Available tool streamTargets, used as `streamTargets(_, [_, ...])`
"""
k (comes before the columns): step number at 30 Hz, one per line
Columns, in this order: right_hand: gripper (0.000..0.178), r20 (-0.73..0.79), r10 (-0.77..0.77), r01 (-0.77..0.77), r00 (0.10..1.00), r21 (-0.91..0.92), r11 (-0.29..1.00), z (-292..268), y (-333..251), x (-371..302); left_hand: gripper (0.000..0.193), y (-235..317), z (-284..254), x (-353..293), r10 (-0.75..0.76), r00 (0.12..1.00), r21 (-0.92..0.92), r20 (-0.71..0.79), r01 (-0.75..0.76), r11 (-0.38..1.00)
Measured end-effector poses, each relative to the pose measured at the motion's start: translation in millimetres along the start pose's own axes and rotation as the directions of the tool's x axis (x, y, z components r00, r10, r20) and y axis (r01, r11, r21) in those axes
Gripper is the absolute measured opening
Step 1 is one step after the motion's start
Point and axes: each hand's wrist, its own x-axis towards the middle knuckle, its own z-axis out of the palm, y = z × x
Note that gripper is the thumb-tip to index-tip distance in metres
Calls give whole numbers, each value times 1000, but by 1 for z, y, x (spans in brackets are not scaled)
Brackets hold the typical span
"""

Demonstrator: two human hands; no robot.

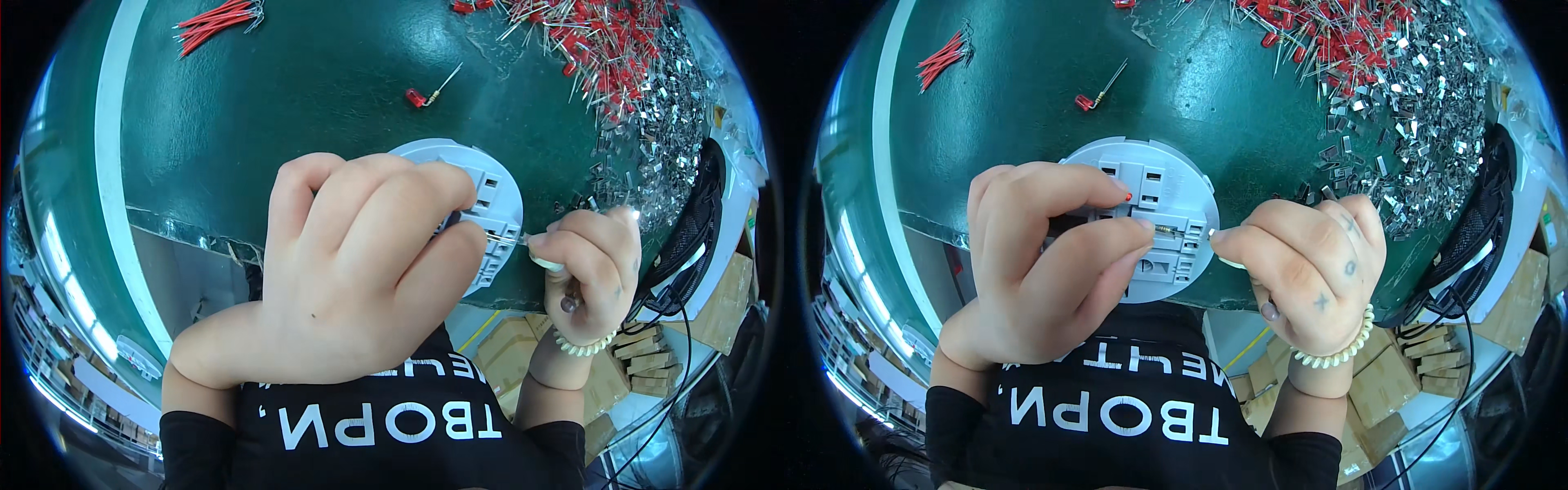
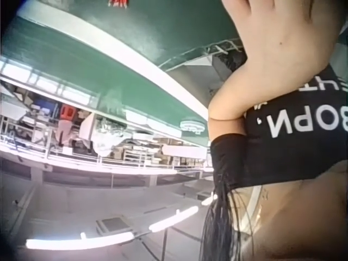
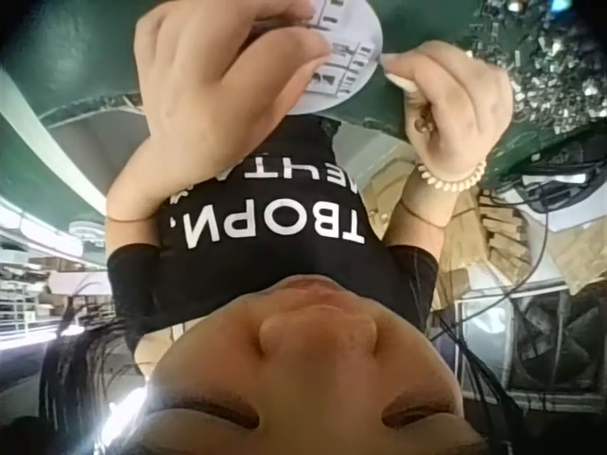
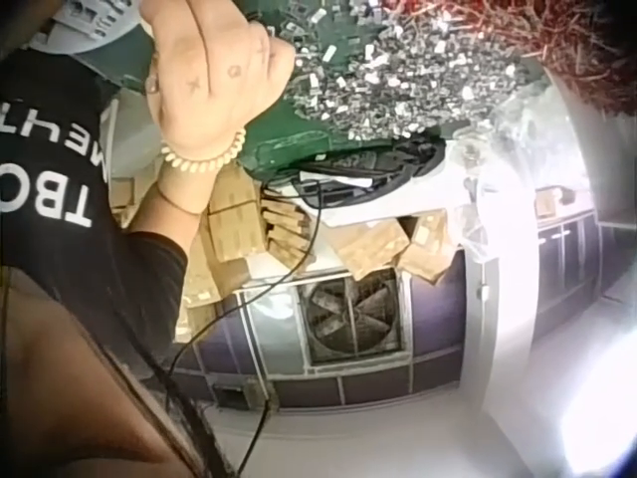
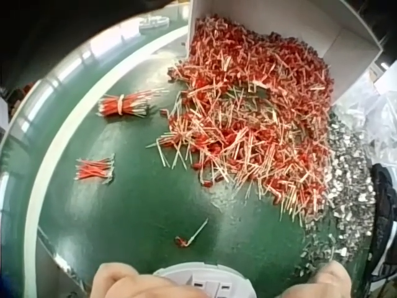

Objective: The person is assembling small electronic components by inserting red pins into a circular plastic mounting plate on a factory workbench.

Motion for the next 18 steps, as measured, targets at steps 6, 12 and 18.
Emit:
streamTargets(6, [28, 23, -42, 42, 999, -8, 999, -1, 2, 4, 36, -1, 0, 2, 2, 1000, -21, -7, -2, 1000])
streamTargets(12, [17, 114, -132, 131, 985, 19, 991, -11, 4, 8, 39, -1, 4, 0, 9, 998, -23, -56, -11, 1000])
streamTargets(18, [23, 148, -163, 167, 976, -15, 986, -11, 1, 14, 39, 0, 2, -1, 6, 999, -26, -49, -8, 1000])
